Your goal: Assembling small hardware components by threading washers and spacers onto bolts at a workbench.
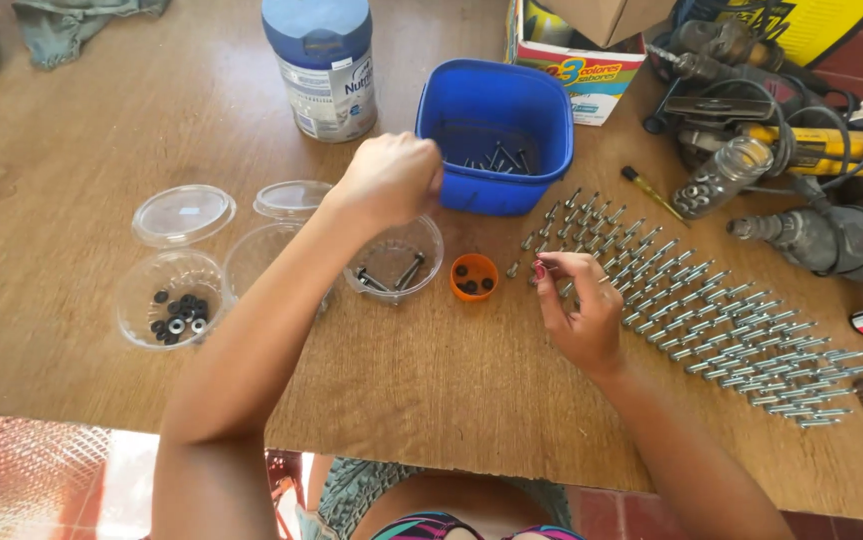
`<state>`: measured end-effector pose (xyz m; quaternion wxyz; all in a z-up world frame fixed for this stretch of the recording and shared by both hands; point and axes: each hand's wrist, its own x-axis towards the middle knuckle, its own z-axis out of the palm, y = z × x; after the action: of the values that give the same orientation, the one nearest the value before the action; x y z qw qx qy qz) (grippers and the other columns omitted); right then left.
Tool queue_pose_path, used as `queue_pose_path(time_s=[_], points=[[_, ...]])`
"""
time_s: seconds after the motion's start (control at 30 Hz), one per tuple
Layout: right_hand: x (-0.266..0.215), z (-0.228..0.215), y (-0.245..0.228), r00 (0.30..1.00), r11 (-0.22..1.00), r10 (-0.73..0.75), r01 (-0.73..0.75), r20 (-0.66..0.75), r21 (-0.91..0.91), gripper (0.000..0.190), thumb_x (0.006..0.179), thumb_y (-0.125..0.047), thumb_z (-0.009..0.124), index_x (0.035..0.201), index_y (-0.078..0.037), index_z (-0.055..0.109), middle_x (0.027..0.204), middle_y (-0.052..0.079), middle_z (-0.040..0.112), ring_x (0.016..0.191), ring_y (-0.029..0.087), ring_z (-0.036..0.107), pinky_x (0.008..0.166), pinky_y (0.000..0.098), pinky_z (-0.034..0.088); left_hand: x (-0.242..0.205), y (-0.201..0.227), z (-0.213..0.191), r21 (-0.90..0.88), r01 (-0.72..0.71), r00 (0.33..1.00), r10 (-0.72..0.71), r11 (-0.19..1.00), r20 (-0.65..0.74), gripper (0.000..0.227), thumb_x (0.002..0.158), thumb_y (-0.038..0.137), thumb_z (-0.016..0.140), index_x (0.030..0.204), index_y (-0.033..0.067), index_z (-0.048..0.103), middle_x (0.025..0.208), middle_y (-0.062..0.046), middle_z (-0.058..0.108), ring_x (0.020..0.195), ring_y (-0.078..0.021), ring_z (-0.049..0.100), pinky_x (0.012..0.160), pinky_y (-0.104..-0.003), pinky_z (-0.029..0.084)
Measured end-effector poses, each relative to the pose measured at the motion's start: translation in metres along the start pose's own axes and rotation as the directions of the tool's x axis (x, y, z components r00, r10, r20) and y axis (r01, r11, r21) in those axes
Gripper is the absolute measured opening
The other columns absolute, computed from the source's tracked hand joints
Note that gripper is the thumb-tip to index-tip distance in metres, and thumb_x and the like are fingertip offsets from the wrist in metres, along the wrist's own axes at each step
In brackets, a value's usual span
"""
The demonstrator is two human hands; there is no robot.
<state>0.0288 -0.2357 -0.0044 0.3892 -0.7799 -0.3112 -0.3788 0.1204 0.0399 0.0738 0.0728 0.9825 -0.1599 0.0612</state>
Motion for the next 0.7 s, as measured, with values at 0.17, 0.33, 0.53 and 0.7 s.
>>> queue_pose_path(time_s=[0.17, 0.33, 0.53, 0.7], points=[[-0.005, 0.000, -0.001, 0.999, 0.999, -0.045, 0.045, 0.022, 0.017, 0.013, 0.094, 0.001, 0.073, 0.107, -0.002, 0.074, 0.096, 0.009, 0.074, 0.075, 0.025, 0.073, 0.069, 0.0375, 0.058, -0.031, -0.010, 0.061, 0.122, 0.031, 0.997, -0.038, 0.992, 0.060, 0.024, 0.061, 0.030, 0.092, 0.070, 0.0162, 0.076, 0.068, -0.010, 0.072, 0.070, -0.0363, 0.076, 0.062, -0.049, 0.061], [-0.005, 0.007, 0.002, 0.998, 0.998, -0.065, 0.065, 0.026, 0.003, 0.014, 0.093, 0.002, 0.073, 0.107, -0.001, 0.074, 0.097, 0.010, 0.074, 0.075, 0.027, 0.073, 0.068, 0.0381, 0.058, -0.039, -0.003, 0.101, 0.166, 0.037, 0.999, -0.043, 0.986, 0.030, 0.023, 0.063, 0.025, 0.089, 0.076, 0.0107, 0.077, 0.072, -0.011, 0.074, 0.071, -0.0373, 0.076, 0.060, -0.051, 0.060], [-0.009, 0.008, 0.006, 0.996, 0.998, -0.052, 0.051, 0.073, 0.024, 0.015, 0.092, 0.000, 0.073, 0.106, -0.005, 0.074, 0.095, 0.007, 0.074, 0.074, 0.024, 0.073, 0.067, 0.0352, 0.059, -0.035, -0.007, 0.117, 0.073, 0.108, 0.972, -0.120, 0.992, 0.203, 0.021, 0.075, 0.018, 0.077, 0.090, 0.0034, 0.077, 0.086, -0.017, 0.076, 0.089, -0.0426, 0.075, 0.076, -0.055, 0.059], [-0.012, 0.011, 0.014, 0.996, 0.999, -0.046, 0.044, 0.071, 0.030, 0.014, 0.092, -0.001, 0.073, 0.105, -0.005, 0.074, 0.094, 0.007, 0.074, 0.072, 0.024, 0.073, 0.066, 0.0351, 0.059, -0.033, -0.010, 0.115, 0.064, 0.158, 0.945, -0.170, 0.985, 0.280, 0.035, 0.067, 0.026, 0.084, 0.093, 0.0029, 0.078, 0.090, -0.019, 0.076, 0.092, -0.0433, 0.075, 0.079, -0.059, 0.058]])
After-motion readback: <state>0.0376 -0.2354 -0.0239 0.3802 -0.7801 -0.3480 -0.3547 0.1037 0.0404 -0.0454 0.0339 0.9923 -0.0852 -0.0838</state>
